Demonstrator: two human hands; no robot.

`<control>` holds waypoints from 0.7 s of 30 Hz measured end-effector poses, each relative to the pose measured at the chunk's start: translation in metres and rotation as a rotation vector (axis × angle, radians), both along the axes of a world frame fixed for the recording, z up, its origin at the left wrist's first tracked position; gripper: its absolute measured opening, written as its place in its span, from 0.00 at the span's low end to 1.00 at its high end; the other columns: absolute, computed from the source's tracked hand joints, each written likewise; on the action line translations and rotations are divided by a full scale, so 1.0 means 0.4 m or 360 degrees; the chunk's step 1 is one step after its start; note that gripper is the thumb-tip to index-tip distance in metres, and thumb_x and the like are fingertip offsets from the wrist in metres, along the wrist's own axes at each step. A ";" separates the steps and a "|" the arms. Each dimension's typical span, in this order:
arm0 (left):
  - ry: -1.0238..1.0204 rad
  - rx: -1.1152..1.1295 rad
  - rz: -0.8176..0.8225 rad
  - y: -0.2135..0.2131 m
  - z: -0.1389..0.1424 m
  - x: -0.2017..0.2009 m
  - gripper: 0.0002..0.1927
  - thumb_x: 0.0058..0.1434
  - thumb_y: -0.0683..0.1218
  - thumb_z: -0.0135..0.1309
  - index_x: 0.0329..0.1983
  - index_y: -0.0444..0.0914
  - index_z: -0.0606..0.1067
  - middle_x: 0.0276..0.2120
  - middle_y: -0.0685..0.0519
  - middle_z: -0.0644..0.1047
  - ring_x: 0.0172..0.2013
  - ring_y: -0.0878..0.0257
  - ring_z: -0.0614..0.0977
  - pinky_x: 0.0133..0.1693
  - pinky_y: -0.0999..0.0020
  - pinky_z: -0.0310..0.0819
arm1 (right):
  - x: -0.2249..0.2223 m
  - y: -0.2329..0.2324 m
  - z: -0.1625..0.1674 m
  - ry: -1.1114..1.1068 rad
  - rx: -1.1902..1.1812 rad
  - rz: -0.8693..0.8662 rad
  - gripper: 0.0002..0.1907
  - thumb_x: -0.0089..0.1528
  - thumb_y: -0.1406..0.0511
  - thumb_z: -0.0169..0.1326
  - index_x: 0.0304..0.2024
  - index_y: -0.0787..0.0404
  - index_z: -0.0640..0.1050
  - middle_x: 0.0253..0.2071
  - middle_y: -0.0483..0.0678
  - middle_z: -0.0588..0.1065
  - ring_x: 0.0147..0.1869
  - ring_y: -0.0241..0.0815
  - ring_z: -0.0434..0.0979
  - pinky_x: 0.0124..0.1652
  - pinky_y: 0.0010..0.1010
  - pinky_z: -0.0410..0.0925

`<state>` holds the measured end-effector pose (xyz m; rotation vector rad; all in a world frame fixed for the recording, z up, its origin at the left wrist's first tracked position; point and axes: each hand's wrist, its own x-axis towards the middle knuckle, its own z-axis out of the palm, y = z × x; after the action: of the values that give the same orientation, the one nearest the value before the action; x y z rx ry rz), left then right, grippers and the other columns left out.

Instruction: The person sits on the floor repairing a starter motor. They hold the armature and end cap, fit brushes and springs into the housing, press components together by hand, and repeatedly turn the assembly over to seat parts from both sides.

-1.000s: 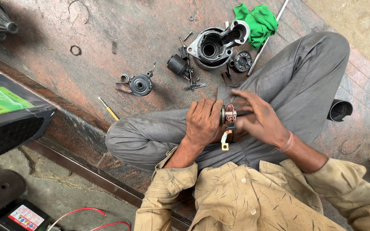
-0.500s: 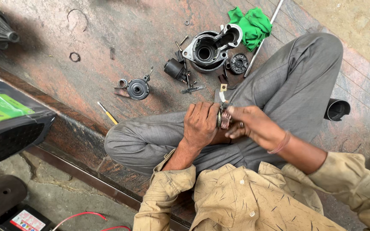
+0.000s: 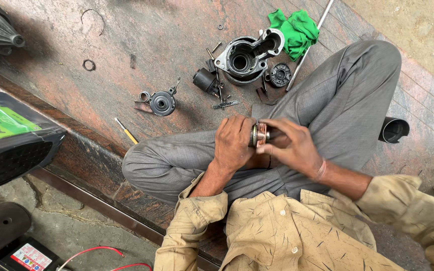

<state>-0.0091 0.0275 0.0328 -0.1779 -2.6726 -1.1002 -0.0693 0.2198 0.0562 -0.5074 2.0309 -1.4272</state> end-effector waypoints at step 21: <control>-0.0022 -0.0139 -0.0091 0.002 -0.028 -0.002 0.22 0.44 0.39 0.62 0.45 0.36 0.73 0.37 0.47 0.74 0.40 0.50 0.77 0.44 0.56 0.68 | 0.007 0.013 -0.044 -0.0160 0.0129 -0.0143 0.32 0.53 0.63 0.65 0.60 0.60 0.73 0.57 0.57 0.75 0.55 0.53 0.80 0.52 0.38 0.75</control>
<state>-0.0097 0.0284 0.0216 -0.2654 -2.7455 -1.0048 -0.0664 0.2249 0.0386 -0.3074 2.0438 -1.3869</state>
